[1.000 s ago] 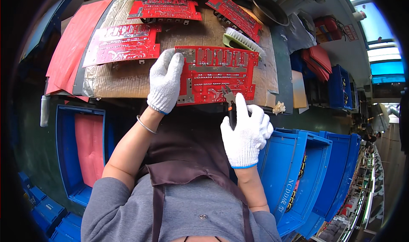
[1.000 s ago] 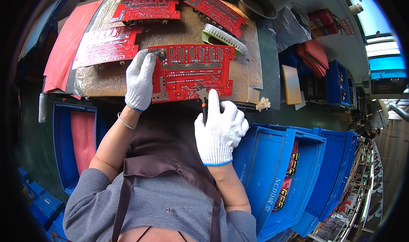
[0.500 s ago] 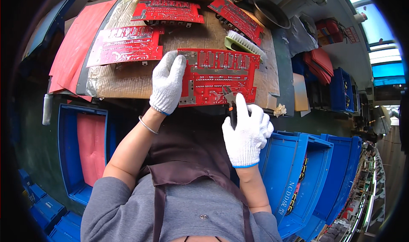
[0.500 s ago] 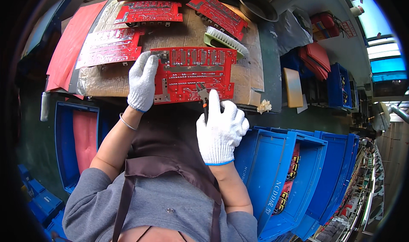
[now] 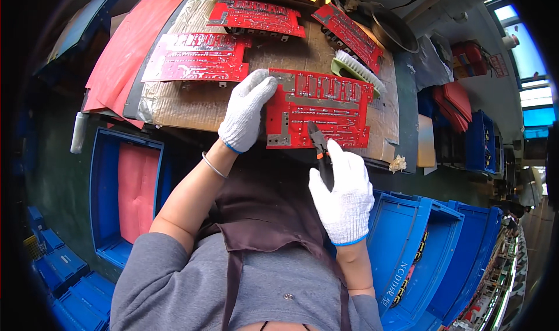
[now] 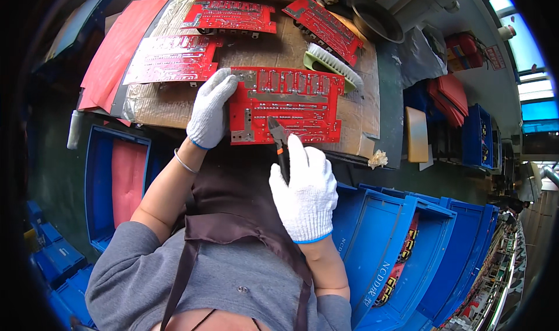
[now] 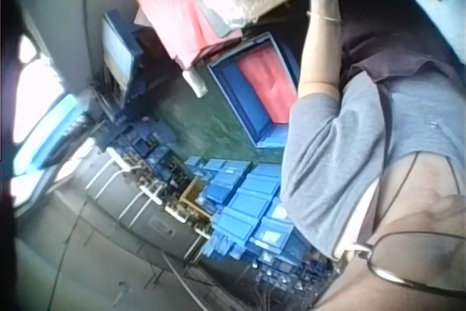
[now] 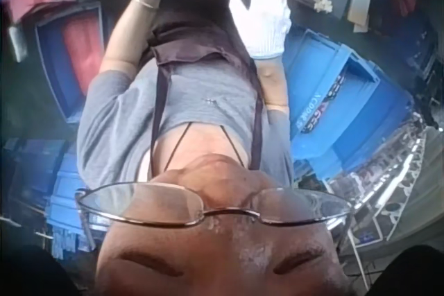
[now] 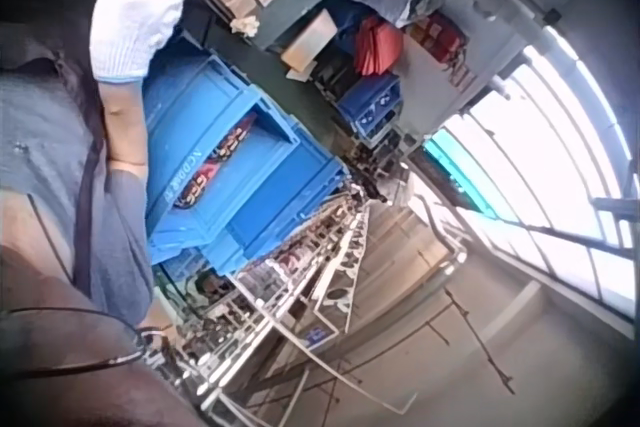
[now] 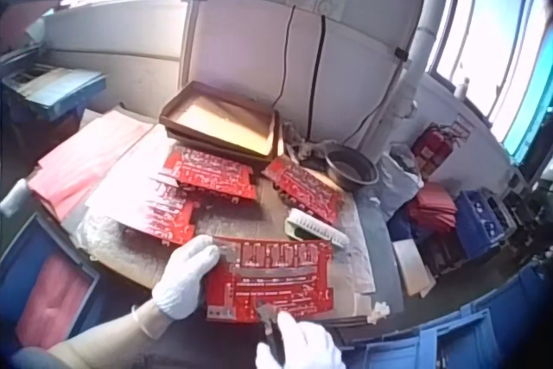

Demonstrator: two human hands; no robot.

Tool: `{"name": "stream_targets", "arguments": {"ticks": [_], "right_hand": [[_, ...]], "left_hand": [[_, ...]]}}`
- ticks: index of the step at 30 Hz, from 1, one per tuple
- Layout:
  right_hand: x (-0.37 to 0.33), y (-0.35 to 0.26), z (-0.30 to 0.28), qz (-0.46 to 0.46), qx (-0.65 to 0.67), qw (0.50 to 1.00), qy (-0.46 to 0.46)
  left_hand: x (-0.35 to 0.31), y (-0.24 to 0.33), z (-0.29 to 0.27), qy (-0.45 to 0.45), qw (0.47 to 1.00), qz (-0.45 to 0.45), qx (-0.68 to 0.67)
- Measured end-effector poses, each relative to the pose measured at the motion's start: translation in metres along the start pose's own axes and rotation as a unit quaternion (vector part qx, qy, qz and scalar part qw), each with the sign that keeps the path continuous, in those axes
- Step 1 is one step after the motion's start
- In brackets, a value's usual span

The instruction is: Trimming component leads and brushing red printed circuit boards at a workstation.

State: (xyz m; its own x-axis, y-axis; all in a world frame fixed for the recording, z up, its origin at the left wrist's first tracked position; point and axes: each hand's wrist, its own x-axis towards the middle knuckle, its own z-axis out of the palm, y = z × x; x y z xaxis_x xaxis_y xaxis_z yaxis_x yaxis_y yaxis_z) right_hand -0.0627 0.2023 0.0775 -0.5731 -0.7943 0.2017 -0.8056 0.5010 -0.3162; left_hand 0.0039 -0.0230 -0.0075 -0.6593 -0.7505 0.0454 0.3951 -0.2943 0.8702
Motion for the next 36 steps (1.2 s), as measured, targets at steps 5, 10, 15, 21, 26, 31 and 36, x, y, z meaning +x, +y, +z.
{"name": "stream_targets", "arguments": {"ticks": [5,10,15,21,26,31,36], "right_hand": [[0.016,-0.022,0.006,-0.023,-0.044,0.998,-0.034],[0.017,-0.024,0.001,0.042,-0.04,0.997,-0.044],[0.014,-0.026,0.004,-0.004,-0.013,0.999,-0.043],[0.02,-0.035,0.006,-0.07,-0.039,0.996,-0.046],[0.017,-0.032,0.013,-0.091,-0.01,0.993,-0.075],[0.023,-0.025,0.015,-0.117,-0.026,0.992,-0.044],[0.036,-0.01,0.016,-0.103,-0.062,0.993,0.008]], "left_hand": [[0.0,-0.003,-0.003,-0.014,0.999,0.001,-0.04],[-0.001,-0.006,-0.006,0.009,0.999,-0.014,-0.045],[-0.001,-0.003,-0.002,-0.01,0.997,-0.023,-0.07],[0.001,-0.007,-0.009,-0.005,0.996,-0.026,-0.083],[-0.001,-0.012,-0.011,0.009,0.996,-0.024,-0.082],[-0.001,-0.01,-0.005,0.019,0.997,-0.024,-0.074],[-0.001,-0.008,-0.006,0.017,0.999,-0.02,-0.046]]}}
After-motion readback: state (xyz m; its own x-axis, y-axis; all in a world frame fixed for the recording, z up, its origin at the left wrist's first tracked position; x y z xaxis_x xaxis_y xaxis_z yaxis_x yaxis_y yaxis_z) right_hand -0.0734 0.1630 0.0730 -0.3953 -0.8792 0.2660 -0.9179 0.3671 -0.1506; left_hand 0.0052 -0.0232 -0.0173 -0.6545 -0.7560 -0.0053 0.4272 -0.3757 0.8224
